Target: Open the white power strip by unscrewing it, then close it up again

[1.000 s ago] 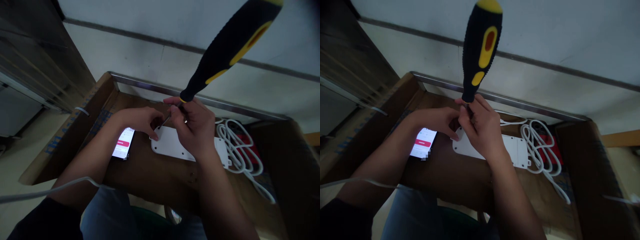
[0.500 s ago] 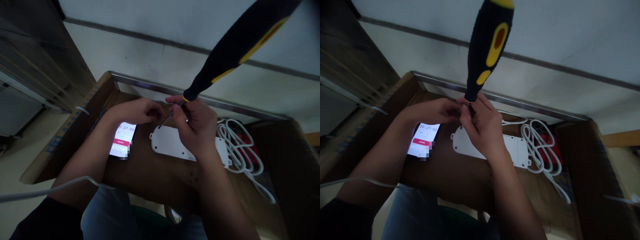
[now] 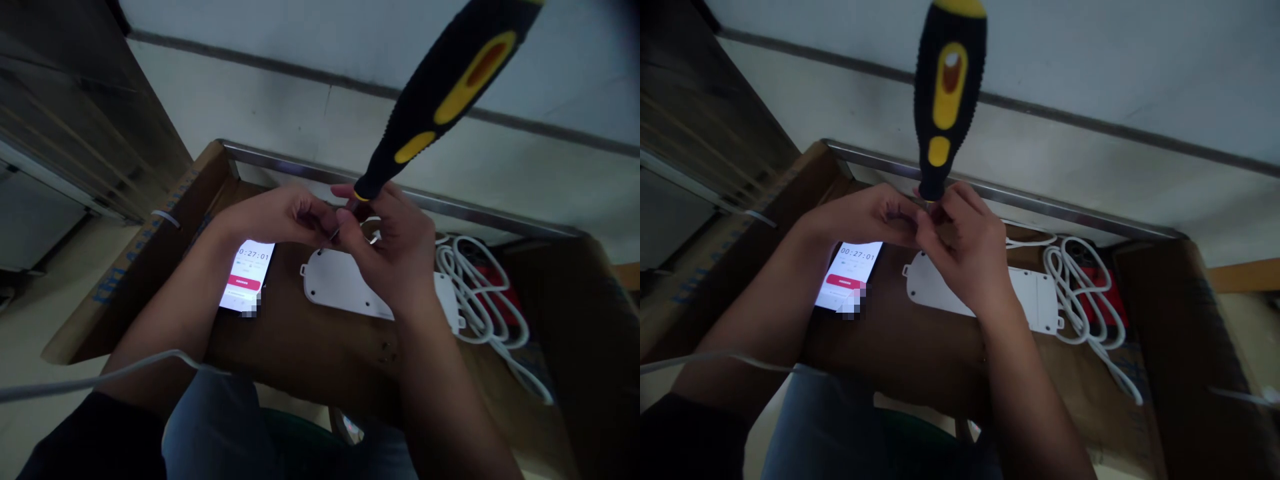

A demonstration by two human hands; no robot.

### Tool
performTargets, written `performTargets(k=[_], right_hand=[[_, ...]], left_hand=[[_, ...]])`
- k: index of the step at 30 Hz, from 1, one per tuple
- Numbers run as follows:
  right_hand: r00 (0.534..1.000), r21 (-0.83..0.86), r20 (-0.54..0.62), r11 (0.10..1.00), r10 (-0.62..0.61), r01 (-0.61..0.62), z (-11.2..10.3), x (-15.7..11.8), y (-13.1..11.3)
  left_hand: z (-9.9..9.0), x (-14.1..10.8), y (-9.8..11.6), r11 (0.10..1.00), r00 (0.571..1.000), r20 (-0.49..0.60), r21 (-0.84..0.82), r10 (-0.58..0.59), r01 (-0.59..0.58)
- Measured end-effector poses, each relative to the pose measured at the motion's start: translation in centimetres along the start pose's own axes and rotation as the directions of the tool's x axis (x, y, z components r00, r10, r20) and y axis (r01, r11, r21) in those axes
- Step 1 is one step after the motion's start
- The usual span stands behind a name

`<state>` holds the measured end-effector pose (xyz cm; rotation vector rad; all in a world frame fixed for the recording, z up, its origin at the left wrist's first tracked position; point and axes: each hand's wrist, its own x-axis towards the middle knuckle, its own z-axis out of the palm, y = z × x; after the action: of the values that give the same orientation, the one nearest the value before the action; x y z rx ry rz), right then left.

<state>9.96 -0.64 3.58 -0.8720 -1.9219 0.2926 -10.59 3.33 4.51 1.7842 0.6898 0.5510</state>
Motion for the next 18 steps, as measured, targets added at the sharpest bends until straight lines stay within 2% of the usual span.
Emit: performTargets(k=[4,7,11,14,18], right_hand=[[0.995,0.086,-0.043,0.992,0.093,-0.089,0.2,-0.1,0.0],[0.984,0.175,-0.059,0.972,0.169,-0.156,0.7,-0.3,0.3],[0.967,0.272,-0.121,0.944,0.226,-0.187,1.3,-0.5,0.6],[0.965,0.292,-0.141,0.94,0.223,-0.175,1.4,-0.5,0.5],[0.972,0.26,-0.083,0.946,0.221,-0.193,1.0,-0.3,0.2]], left_hand=[[0.4,0.4,-0.3,0.999,0.997,-0.074,-0.045,-0.008,0.004],[0.8,0.6,-0.5,0.999,0.99,-0.141,-0.016,-0.03,0.028],[1.3,0.7,-0.4,0.998,0.978,-0.207,0.041,-0.032,0.042],[1.2,0.5,0.1,0.999,0.99,-0.139,0.032,-0.037,0.042],[0.8,0.2,0.6,0.999,0.998,-0.053,-0.008,-0.044,0.043]])
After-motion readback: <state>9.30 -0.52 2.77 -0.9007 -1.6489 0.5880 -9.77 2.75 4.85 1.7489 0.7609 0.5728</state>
